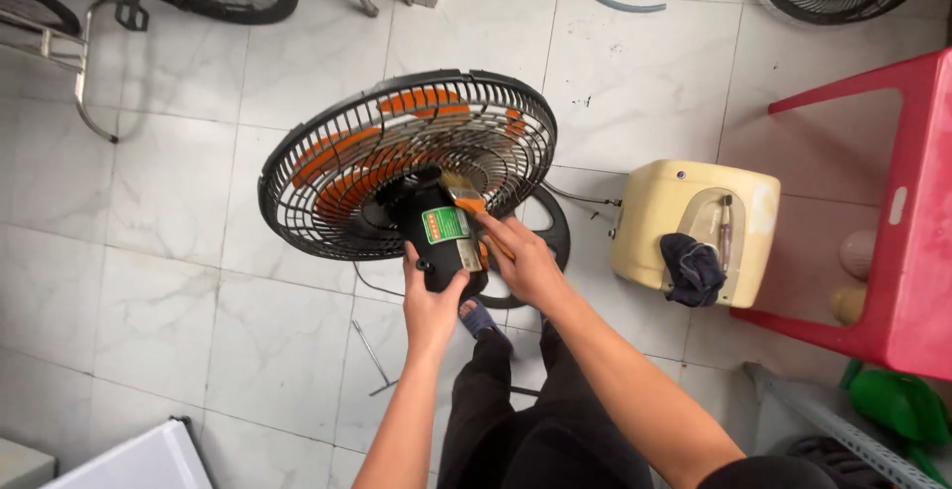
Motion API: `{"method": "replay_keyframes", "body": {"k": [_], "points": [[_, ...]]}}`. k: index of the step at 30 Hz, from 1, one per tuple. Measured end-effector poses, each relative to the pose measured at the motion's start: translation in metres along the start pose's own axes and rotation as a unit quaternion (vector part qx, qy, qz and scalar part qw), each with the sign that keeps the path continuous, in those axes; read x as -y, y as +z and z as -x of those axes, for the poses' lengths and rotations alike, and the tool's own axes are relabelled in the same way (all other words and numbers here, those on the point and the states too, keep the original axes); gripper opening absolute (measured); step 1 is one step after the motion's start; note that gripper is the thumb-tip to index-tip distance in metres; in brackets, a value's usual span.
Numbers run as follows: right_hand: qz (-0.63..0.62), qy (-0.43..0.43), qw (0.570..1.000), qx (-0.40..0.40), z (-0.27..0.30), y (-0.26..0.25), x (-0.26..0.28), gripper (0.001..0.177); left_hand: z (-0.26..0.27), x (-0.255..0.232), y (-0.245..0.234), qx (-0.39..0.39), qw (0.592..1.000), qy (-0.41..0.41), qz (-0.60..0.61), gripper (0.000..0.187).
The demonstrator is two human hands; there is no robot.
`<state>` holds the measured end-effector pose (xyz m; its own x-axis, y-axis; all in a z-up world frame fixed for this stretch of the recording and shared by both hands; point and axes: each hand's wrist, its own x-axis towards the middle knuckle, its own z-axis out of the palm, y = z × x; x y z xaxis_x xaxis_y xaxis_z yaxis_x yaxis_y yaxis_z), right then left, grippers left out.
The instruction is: Cleaning the motor housing and blades of a disassembled electric fan using a paintbrush and a thin tool.
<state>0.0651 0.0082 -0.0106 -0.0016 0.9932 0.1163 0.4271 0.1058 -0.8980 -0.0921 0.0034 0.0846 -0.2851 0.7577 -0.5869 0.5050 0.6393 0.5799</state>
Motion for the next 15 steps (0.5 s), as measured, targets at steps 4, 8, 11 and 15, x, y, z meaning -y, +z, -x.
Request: {"method": "replay_keyframes", "body": {"k": [4,8,11,15], "points": [[-0.035,-0.018,0.997,-0.063,0.003,0.02,-0.016,0.034,0.003,0.003,0.006,0.001,1.0,-0.01,0.015,0.102],[-0.057,0.004,0.995,-0.085,-0.01,0.002,-0.025,0.033,0.008,-0.006,0.005,-0.013,0.999,-0.045,0.026,0.1],[-0.047,-0.007,0.986,-0.16,-0.004,-0.01,-0.036,0.034,0.021,-0.019,0.004,-0.005,0.998,-0.058,0.029,0.099],[-0.041,0.01,0.992,-0.118,0.016,0.029,-0.041,0.036,0.021,-0.02,0.007,-0.01,0.998,-0.063,0.02,0.1]]}}
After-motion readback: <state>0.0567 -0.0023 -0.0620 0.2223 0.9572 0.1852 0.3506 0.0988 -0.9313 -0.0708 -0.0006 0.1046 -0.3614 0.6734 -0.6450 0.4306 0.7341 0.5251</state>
